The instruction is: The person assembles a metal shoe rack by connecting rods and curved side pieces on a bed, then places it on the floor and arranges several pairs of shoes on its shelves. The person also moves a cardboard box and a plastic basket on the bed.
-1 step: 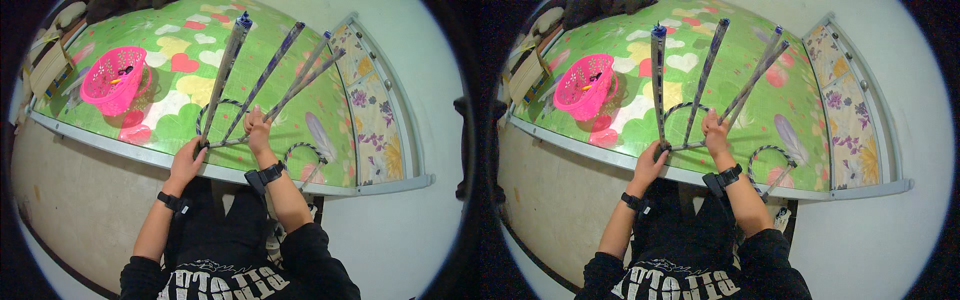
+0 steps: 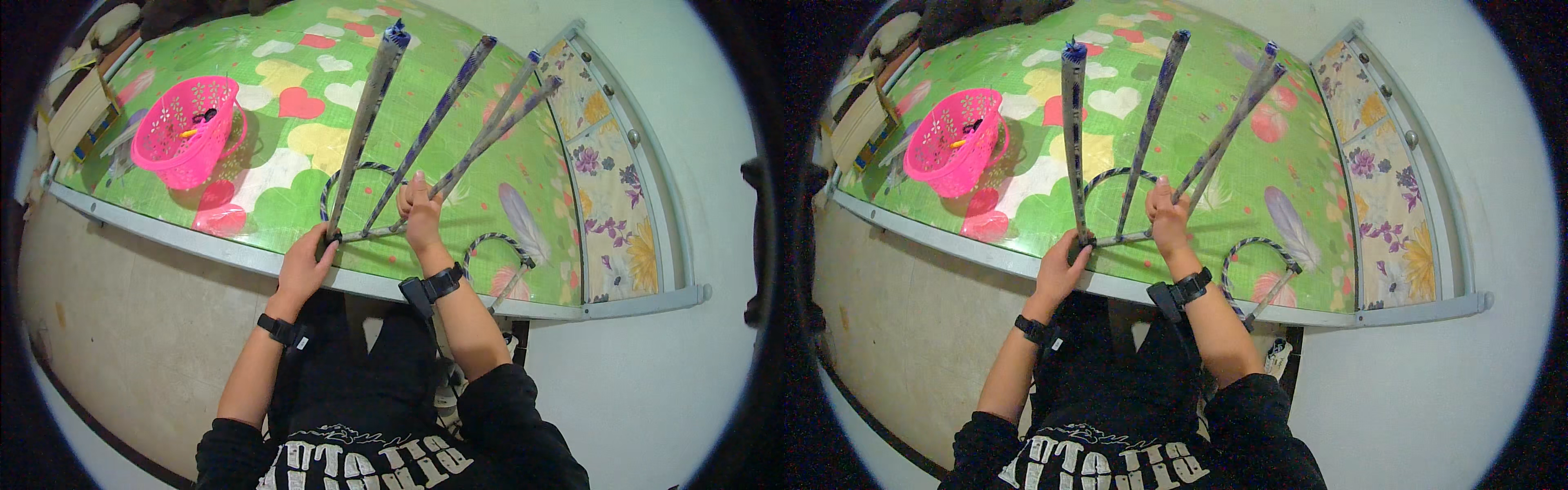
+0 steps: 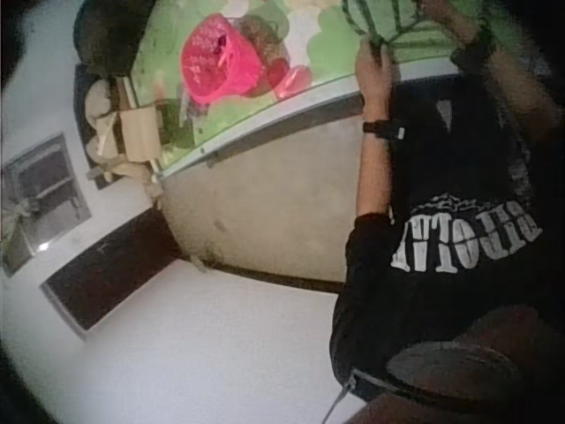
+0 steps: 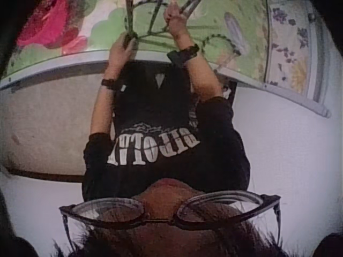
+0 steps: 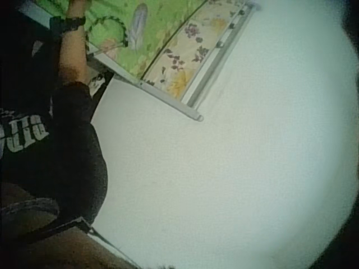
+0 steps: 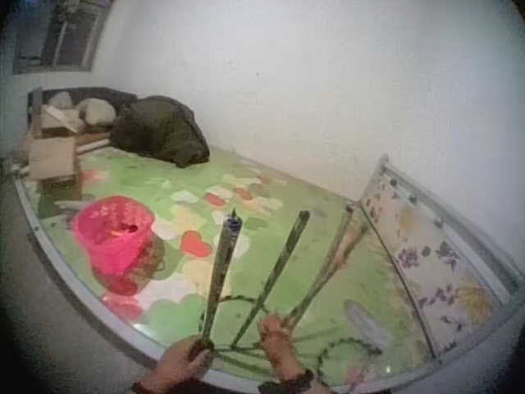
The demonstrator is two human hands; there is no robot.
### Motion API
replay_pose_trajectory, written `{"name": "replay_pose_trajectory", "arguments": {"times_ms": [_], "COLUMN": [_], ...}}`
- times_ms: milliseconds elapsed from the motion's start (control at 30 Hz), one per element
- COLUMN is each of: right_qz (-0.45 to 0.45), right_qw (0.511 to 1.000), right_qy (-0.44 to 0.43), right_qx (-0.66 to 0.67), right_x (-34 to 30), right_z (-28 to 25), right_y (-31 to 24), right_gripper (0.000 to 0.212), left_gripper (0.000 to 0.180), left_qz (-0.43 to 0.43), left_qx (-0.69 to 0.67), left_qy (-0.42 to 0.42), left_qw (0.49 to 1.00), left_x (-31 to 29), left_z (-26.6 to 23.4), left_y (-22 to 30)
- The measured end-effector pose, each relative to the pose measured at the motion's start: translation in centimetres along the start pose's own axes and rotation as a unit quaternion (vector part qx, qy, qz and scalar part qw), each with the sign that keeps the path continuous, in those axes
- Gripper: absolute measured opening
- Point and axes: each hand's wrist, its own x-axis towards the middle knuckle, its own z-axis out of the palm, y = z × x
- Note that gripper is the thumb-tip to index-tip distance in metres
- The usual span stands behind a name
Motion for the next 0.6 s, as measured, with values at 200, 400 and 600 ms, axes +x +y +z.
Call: {"name": "replay_pose_trajectory", "arguments": {"times_ms": [200,400,600], "right_qz": [0.030,0.015,0.011], "right_qw": [0.997,0.997,1.000], "right_qy": [0.027,0.007,0.005], "right_qx": [0.064,-0.076,-0.019], "right_x": [0.6,-0.3,0.0], "right_z": [0.5,0.6,0.0], "right_y": [1.7,1.4,1.1], "right_gripper": [0.045,0.042,0.039], "left_gripper": [0.059,0.067,0.067], "left_qz": [0.003,0.307,0.379], "left_qx": [0.000,0.073,0.203], "left_qy": [0.056,0.254,0.222], "left_qw": [0.998,0.914,0.875], "left_x": [0.5,3.2,8.4], "left_z": [-0.1,-2.5,-7.2], "left_y": [2.9,14.6,27.8]}}
